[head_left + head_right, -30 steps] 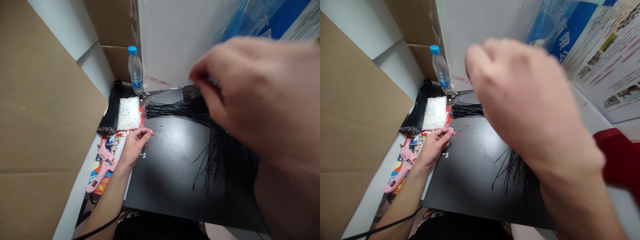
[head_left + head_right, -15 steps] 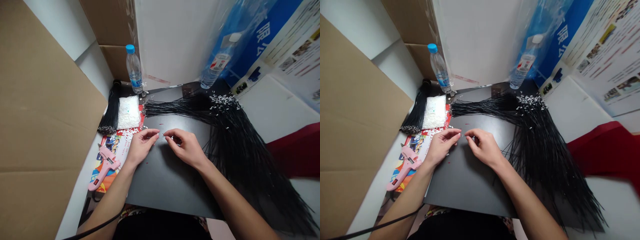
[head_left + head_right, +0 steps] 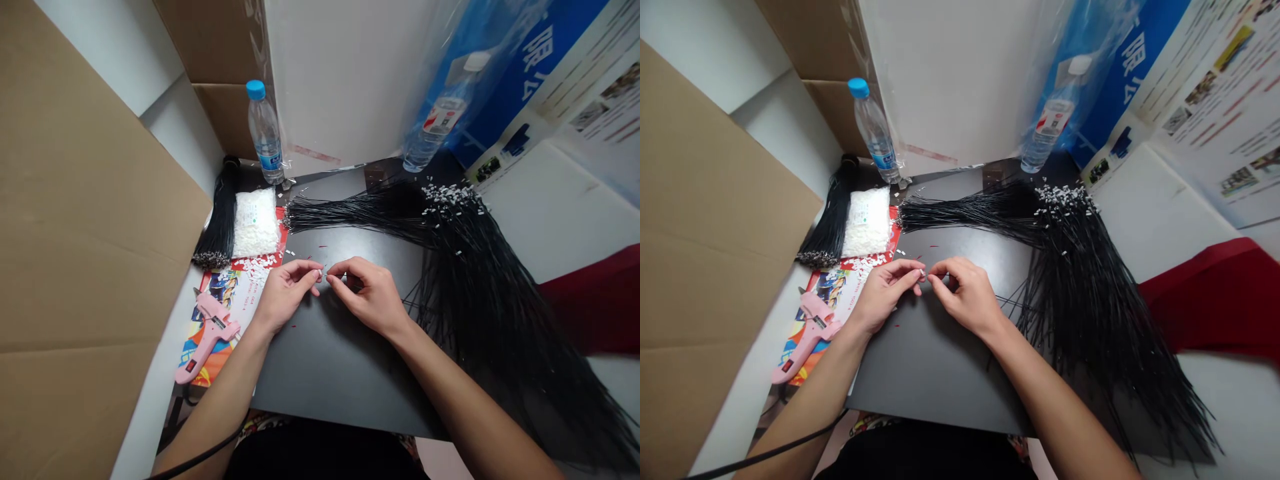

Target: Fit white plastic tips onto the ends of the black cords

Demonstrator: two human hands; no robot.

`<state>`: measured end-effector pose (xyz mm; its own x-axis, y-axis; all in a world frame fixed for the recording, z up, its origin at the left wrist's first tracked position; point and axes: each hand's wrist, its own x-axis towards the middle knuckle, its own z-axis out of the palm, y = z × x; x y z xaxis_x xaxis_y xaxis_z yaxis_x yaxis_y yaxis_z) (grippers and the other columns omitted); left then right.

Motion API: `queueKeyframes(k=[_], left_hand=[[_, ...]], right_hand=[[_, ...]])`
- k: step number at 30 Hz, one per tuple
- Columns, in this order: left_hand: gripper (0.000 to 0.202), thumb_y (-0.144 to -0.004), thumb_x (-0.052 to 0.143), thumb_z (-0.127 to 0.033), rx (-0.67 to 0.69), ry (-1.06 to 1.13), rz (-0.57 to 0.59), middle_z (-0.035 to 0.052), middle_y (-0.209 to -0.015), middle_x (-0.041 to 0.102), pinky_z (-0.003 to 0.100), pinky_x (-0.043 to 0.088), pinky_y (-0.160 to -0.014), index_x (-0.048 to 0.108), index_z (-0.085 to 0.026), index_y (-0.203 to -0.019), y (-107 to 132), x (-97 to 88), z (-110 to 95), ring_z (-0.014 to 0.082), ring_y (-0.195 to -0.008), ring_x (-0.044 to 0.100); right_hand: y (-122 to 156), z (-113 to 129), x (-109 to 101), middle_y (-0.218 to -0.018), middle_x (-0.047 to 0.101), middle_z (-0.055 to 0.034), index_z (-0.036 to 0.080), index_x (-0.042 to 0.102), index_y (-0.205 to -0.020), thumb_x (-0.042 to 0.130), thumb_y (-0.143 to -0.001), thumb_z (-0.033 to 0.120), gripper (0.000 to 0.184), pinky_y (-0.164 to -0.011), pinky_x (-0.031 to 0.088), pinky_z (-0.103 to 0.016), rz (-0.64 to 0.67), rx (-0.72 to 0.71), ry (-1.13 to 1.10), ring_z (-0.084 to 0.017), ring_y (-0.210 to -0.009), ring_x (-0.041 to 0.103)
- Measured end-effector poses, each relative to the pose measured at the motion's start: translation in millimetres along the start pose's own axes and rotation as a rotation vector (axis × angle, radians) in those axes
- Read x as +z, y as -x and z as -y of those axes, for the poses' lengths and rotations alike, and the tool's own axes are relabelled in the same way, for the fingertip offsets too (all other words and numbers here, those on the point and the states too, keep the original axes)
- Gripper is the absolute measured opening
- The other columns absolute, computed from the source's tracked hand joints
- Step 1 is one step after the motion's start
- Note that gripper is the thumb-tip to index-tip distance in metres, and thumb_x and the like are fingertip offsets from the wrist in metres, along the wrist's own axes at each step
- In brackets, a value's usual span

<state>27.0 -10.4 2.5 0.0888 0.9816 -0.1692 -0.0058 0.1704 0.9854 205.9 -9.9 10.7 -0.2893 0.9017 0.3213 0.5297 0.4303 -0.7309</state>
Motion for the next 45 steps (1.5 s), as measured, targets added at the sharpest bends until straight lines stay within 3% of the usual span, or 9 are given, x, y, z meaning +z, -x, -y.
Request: queueKeyframes(k=[7, 13, 45], left_hand=[[0.025, -0.076, 0.077, -0.037, -0.029, 0.047, 0.013, 0.0037, -0.080, 0.073, 0.025, 0.050, -0.060, 0.074, -0.015, -0.087, -0.9, 1.2, 1.5, 0.0116, -0.058, 0.064], [0.025, -0.073, 0.079, -0.035, -0.088, 0.100, 0.032, 0.0038, -0.079, 0.073, 0.025, 0.051, -0.059, 0.073, -0.014, -0.086, -0.2, 2.4, 0.2, 0.0124, -0.058, 0.066], [0.022, -0.071, 0.079, -0.030, -0.123, 0.145, 0.043, 0.0016, -0.078, 0.072, 0.024, 0.052, -0.062, 0.072, -0.014, -0.083, 0.5, 3.0, -0.4, 0.0116, -0.059, 0.068]], right_hand=[[0.1, -1.5, 0.9, -0.078, 0.074, -0.0013, 0.020, 0.074, -0.086, 0.064, -0.087, 0.022, 0.010, -0.058, 0.044, -0.024, 0.003, 0.116, -0.099, -0.012, -0.066, 0.062], [0.1, -4.4, 2.0, -0.078, 0.075, -0.0019, 0.018, 0.074, -0.085, 0.067, -0.084, 0.025, 0.010, -0.057, 0.045, -0.023, 0.010, 0.220, -0.211, -0.012, -0.065, 0.063], [1.6, -6.3, 3.1, -0.078, 0.075, -0.0003, 0.019, 0.074, -0.083, 0.066, -0.085, 0.020, 0.008, -0.062, 0.046, -0.023, 0.051, 0.125, -0.130, -0.011, -0.066, 0.064]])
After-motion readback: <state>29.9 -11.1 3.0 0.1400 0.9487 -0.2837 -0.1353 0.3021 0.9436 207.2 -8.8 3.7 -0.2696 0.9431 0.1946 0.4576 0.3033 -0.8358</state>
